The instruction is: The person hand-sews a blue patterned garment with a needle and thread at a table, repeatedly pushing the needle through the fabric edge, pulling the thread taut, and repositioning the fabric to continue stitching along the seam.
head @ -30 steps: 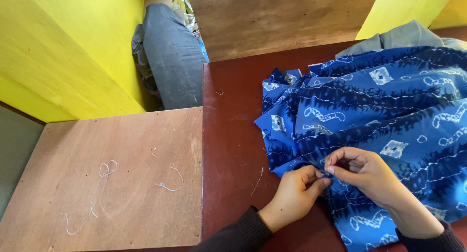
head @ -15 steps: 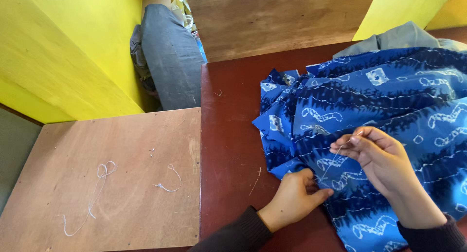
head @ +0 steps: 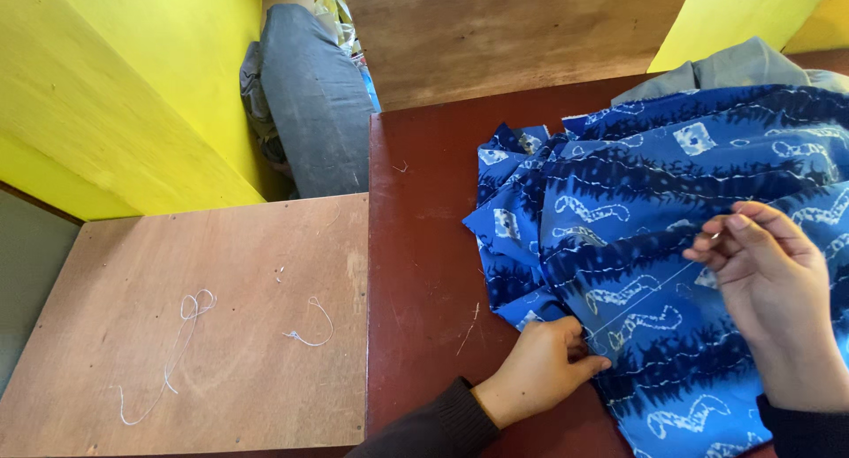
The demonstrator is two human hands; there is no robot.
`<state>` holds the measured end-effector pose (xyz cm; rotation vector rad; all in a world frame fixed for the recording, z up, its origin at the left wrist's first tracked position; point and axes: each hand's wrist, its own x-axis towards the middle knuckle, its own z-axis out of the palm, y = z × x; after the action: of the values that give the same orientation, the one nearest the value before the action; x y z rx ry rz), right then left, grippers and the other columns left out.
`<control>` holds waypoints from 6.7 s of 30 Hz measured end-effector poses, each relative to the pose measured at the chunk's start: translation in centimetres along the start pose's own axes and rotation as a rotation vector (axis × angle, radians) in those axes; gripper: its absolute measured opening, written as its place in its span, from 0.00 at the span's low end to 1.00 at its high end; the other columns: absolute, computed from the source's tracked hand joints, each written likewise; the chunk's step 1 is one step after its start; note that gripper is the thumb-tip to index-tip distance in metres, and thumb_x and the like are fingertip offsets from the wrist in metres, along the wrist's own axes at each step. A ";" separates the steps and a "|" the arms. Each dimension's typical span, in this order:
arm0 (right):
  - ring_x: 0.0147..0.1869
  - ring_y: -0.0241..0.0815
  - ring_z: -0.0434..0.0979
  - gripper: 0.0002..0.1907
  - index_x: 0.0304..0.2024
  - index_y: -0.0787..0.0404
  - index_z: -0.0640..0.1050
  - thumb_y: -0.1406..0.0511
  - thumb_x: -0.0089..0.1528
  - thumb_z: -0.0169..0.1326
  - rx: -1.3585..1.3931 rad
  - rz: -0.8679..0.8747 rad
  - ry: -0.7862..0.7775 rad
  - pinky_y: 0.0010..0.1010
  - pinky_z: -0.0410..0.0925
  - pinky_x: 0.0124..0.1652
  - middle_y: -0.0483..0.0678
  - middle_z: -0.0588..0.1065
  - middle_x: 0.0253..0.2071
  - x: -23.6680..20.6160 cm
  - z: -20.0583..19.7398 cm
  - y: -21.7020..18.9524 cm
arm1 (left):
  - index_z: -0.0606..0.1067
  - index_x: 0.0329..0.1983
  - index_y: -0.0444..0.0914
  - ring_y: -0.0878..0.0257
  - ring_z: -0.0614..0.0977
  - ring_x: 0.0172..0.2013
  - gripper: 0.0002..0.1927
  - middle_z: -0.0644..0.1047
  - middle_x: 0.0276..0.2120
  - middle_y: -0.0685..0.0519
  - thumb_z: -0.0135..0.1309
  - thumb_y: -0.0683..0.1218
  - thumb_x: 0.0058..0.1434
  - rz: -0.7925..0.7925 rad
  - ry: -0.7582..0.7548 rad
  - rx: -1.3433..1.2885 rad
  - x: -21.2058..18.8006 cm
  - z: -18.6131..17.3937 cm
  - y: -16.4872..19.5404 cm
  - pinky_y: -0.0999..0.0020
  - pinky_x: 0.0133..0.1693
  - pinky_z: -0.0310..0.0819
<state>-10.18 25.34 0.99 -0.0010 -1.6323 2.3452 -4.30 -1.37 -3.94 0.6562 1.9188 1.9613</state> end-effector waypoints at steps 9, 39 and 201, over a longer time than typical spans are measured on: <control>0.37 0.37 0.79 0.15 0.41 0.60 0.84 0.76 0.60 0.49 -0.760 -0.028 -0.384 0.24 0.73 0.36 0.49 0.81 0.41 -2.3 1.9 0.5 | 0.73 0.43 0.27 0.60 0.86 0.42 0.11 0.83 0.40 0.43 0.62 0.39 0.64 0.008 0.033 0.012 0.0 0.1 -0.5 0.70 0.41 0.82; 0.31 0.27 0.76 0.04 0.35 0.64 0.85 0.70 0.58 0.61 -0.888 -0.121 -0.365 0.19 0.67 0.28 0.42 0.80 0.36 -2.9 5.4 1.3 | 0.74 0.44 0.27 0.63 0.85 0.42 0.10 0.83 0.41 0.45 0.61 0.37 0.64 -0.017 0.031 -0.059 0.1 0.2 -0.8 0.70 0.44 0.82; 0.21 0.30 0.71 0.08 0.43 0.66 0.77 0.74 0.61 0.53 -0.606 0.311 -0.197 0.23 0.64 0.22 0.45 0.76 0.20 -13.3 2.9 7.7 | 0.73 0.37 0.31 0.60 0.85 0.37 0.07 0.81 0.36 0.46 0.56 0.41 0.68 -0.356 0.018 -0.412 1.4 -3.4 -1.0 0.65 0.40 0.83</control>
<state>0.37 17.12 -7.13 -0.1619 -2.5405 1.9924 -7.39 -3.46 -4.77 0.1707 1.4460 2.0329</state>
